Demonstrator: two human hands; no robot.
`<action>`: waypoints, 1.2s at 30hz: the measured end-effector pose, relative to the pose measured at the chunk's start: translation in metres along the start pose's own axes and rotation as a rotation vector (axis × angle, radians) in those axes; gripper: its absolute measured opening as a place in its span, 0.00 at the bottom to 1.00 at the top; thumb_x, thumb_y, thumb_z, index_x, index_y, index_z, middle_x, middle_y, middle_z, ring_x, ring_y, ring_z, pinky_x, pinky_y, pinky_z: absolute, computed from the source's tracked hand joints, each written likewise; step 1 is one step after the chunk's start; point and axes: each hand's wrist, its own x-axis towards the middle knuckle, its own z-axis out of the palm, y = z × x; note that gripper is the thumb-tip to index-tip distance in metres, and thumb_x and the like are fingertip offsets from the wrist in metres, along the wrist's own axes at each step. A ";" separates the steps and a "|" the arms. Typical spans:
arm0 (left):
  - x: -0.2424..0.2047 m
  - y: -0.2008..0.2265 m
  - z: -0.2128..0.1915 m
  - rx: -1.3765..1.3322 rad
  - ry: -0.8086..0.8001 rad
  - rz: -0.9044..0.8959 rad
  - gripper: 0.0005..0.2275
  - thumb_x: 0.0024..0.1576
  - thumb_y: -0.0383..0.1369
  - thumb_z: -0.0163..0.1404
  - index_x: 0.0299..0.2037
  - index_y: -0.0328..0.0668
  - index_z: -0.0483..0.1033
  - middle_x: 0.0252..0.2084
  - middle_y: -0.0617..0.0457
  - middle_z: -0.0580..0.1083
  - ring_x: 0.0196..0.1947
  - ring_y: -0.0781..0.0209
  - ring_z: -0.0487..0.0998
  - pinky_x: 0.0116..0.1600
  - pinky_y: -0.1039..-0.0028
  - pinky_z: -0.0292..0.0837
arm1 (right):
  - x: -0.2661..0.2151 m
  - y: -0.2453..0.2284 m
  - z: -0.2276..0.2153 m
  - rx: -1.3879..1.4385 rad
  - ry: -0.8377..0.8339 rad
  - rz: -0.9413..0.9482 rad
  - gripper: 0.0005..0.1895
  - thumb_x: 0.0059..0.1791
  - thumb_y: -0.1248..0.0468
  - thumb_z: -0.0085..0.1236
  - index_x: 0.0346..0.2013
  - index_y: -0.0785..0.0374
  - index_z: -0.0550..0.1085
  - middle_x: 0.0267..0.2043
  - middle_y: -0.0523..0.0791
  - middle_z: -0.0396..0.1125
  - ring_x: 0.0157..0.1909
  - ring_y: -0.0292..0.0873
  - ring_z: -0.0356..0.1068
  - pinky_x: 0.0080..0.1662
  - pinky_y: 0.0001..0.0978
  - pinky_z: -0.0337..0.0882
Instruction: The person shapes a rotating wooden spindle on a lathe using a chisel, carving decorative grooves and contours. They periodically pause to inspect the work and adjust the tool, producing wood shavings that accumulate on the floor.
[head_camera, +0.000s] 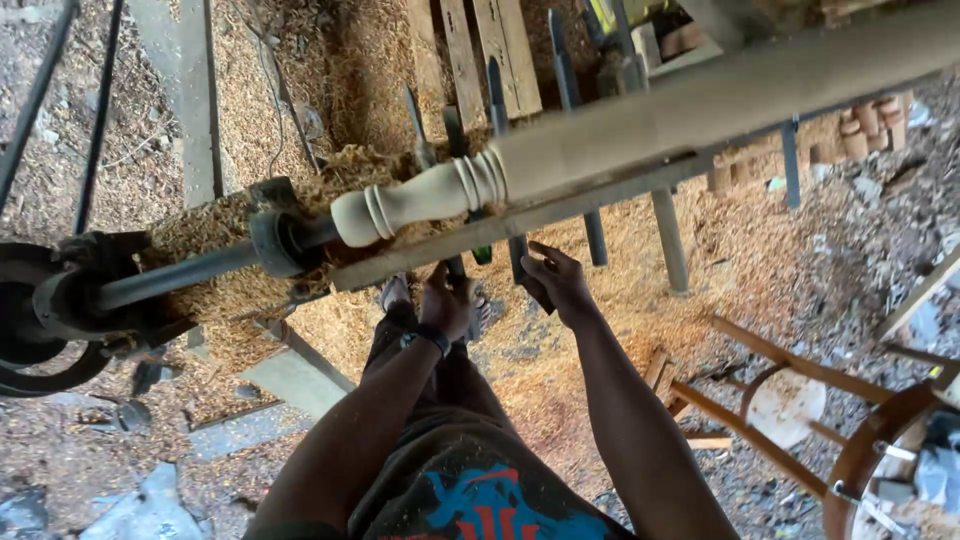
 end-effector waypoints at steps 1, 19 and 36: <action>-0.005 0.014 -0.001 0.024 0.000 0.009 0.07 0.58 0.36 0.50 0.43 0.47 0.69 0.32 0.44 0.74 0.36 0.42 0.81 0.40 0.58 0.74 | 0.003 -0.003 0.003 -0.057 -0.047 -0.046 0.25 0.45 0.61 0.72 0.55 0.64 0.76 0.30 0.52 0.69 0.32 0.38 0.69 0.36 0.30 0.77; 0.040 -0.024 0.079 0.660 -0.144 0.575 0.11 0.55 0.33 0.43 0.43 0.41 0.74 0.19 0.37 0.71 0.24 0.34 0.79 0.24 0.51 0.73 | 0.043 0.029 -0.040 -0.339 0.371 -0.236 0.01 0.41 0.67 0.59 0.27 0.59 0.75 0.20 0.39 0.64 0.26 0.33 0.62 0.32 0.28 0.65; 0.016 -0.059 0.015 0.911 0.405 0.992 0.15 0.56 0.32 0.44 0.51 0.56 0.77 0.10 0.57 0.54 0.04 0.56 0.59 0.11 0.70 0.56 | -0.030 0.054 -0.021 -0.105 0.750 -0.330 0.10 0.50 0.60 0.68 0.36 0.64 0.79 0.29 0.45 0.69 0.37 0.36 0.63 0.44 0.31 0.67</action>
